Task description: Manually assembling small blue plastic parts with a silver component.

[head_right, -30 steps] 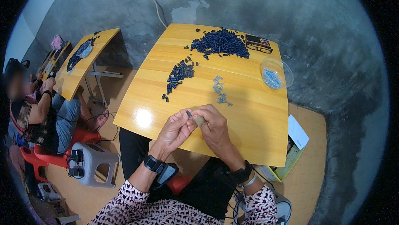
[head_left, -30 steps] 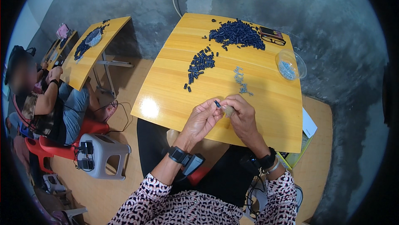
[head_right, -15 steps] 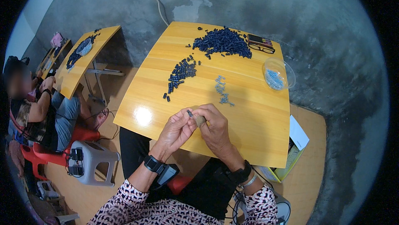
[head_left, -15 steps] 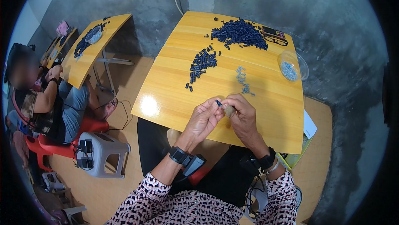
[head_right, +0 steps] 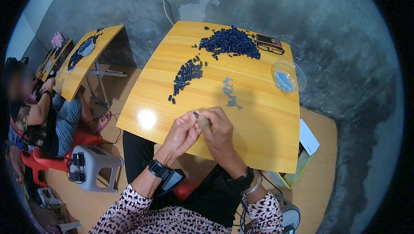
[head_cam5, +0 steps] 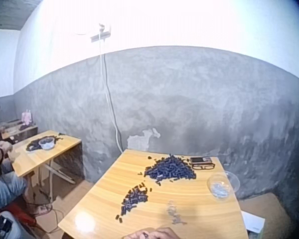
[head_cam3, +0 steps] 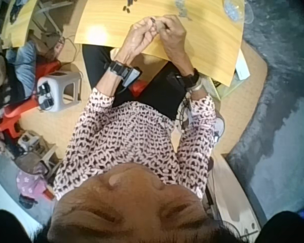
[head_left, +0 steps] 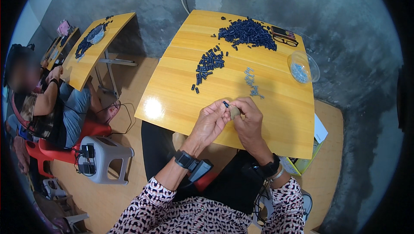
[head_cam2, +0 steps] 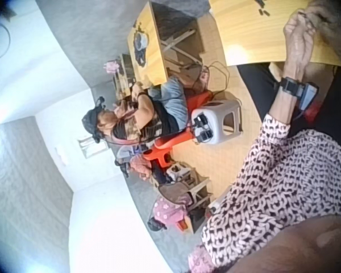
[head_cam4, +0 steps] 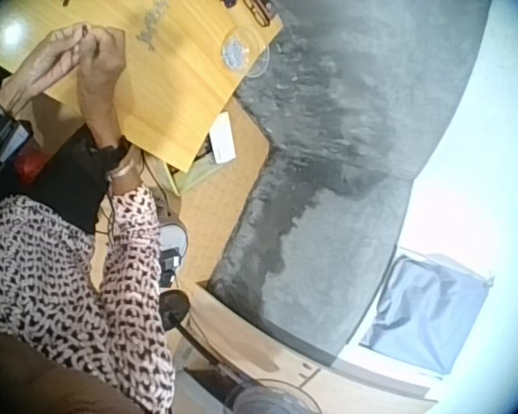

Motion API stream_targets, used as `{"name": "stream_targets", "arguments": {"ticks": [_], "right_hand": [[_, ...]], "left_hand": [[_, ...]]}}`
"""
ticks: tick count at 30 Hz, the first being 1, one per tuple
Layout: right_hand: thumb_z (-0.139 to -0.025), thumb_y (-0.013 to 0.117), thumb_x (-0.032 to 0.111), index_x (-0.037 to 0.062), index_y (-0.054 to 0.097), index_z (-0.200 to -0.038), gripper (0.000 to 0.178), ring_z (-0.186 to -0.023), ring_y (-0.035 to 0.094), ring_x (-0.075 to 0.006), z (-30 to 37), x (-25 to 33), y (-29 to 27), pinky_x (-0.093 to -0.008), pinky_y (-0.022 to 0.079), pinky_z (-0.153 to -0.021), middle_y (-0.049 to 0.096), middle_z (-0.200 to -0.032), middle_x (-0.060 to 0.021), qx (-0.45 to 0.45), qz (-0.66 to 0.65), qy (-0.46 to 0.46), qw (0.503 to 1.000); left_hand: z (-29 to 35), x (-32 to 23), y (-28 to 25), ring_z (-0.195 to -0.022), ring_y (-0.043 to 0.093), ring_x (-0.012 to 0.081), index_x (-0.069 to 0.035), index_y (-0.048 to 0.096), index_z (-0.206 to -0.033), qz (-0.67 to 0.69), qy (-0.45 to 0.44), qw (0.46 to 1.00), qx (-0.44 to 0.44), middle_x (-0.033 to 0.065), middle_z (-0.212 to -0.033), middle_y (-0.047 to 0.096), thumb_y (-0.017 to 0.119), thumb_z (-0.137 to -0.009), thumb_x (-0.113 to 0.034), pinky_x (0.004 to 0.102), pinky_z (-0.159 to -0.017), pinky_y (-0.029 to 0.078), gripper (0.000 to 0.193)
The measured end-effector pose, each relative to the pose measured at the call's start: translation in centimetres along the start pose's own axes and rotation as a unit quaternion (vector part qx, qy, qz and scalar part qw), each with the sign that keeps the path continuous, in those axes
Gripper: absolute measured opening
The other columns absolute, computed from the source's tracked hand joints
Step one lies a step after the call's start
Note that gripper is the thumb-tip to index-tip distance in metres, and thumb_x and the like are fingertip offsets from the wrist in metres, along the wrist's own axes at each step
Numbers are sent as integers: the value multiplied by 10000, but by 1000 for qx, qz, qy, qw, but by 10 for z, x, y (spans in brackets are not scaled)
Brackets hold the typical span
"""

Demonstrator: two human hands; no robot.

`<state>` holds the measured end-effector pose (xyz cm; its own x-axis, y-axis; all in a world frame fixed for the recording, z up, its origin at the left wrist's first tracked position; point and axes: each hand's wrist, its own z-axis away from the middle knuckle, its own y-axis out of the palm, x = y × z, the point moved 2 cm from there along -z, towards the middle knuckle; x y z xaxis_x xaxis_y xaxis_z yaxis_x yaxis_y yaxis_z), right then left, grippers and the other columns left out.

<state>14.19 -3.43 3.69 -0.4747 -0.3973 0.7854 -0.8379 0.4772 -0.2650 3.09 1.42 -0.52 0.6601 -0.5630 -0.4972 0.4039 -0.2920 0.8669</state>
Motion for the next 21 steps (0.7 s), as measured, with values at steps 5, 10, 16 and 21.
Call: {"name": "stream_targets", "arguments": {"ticks": [5,10,16,21], "right_hand": [[-786,594,-44,-13,611,-915,134,-742,601,-218,4,-9,1,-284,476,-641,583,-846,-116,22,-48,36,998],[-818,582,-59,-38,627,-909,104,-778,570,-122,1,-4,-6,-220,460,-680,574,-879,-77,44,-66,22,997],[-798,604,-34,-12,620,-924,128,-740,596,-178,2,-8,-6,-256,470,-642,586,-838,-102,40,-77,32,996],[-794,618,-20,-15,620,-906,112,-723,593,-174,1,-9,-5,-256,470,-630,581,-823,-96,31,-64,27,997]], "left_hand": [[1,-1,-2,-742,536,96,24,580,-1058,27,-1,1000,13,57,-870,596,554,-910,-80,216,-734,475,183],[2,-2,2,-744,529,100,22,573,-1046,54,-22,998,21,68,-880,593,545,-913,-73,220,-731,475,166],[1,-1,3,-751,530,98,23,573,-1062,50,-16,998,19,62,-888,595,550,-911,-77,209,-722,473,183],[-1,0,-2,-771,551,96,18,577,-1078,26,-5,1000,6,53,-885,599,557,-910,-83,203,-724,473,197]]}}
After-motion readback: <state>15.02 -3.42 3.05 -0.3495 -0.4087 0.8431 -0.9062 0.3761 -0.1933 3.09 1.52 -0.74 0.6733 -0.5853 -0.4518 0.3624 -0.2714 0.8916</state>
